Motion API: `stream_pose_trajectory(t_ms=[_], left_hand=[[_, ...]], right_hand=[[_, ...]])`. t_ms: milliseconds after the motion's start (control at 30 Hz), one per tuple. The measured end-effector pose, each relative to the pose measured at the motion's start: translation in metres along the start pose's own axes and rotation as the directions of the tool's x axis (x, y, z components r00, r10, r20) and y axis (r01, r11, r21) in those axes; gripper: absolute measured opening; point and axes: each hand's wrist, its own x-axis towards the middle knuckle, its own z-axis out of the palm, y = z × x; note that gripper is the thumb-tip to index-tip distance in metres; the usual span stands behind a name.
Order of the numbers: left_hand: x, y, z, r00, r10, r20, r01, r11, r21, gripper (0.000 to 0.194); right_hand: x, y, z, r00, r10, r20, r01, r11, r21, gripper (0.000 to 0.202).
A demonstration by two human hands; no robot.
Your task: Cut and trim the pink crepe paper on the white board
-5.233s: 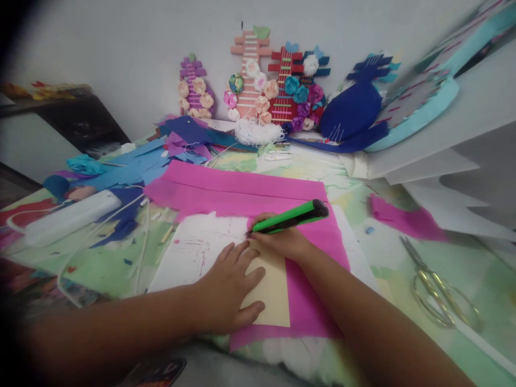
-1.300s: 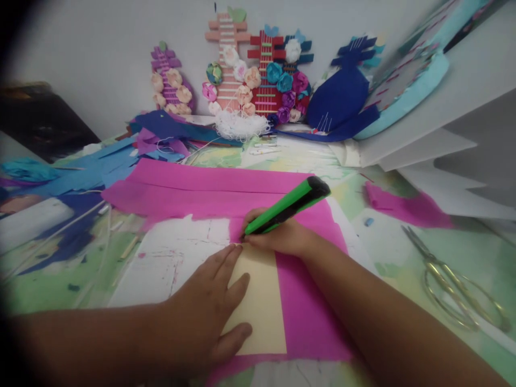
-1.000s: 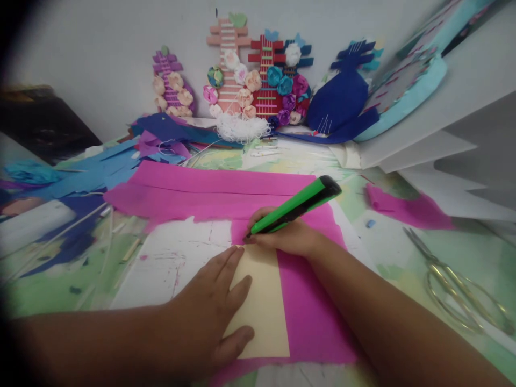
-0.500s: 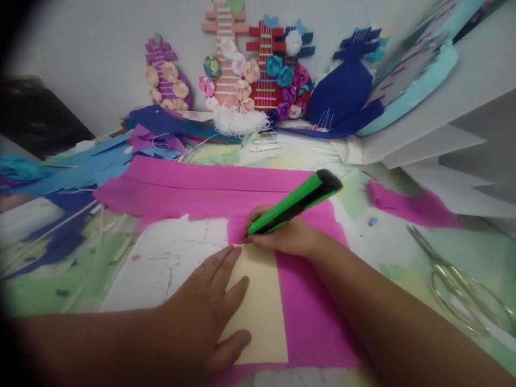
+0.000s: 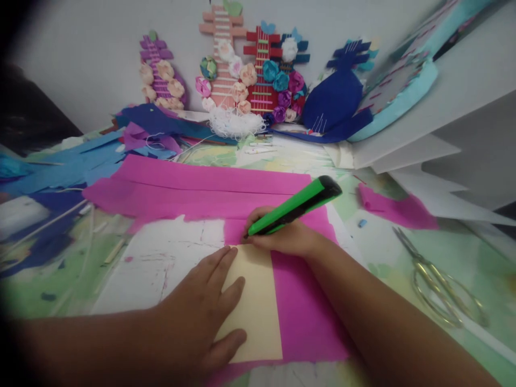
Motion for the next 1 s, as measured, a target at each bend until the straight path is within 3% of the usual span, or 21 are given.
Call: stream_pose_trajectory(t_ms=[167,333,633,800,1000], left_hand=[[-0.001,-0.003,0.0,1.0,0.007,-0.023,-0.008,0.999,-0.038,0.059],[-0.003,-0.002,-0.003,1.0,-0.02,-0.003,0.02,0.998,-0.057,0.062],[0.001,0.001,-0.025,0.994,0.04,0.102,-0.037,0.999,-0.03,0.069],[0.01,-0.006,-0.018,0.987,0.11,0.121,-0.106,0.994,-0.038,0.072],[0.012,-0.011,-0.008,0.988,0.143,0.055,-0.146,0.988,0.051,0.071]], right_hand=[[0.002,-0.003,0.003,1.0,0.031,-0.006,-0.031,0.999,-0.028,0.013],[0.002,0.0,0.006,0.997,0.07,-0.014,-0.069,0.994,0.081,0.015],[0.0,0.009,0.002,1.0,0.002,-0.003,-0.002,0.998,0.064,0.013],[0.001,0.009,-0.003,0.999,0.016,0.036,-0.02,0.995,0.1,0.015],[0.0,0.006,-0.004,0.996,0.09,0.015,-0.092,0.975,0.203,0.015]])
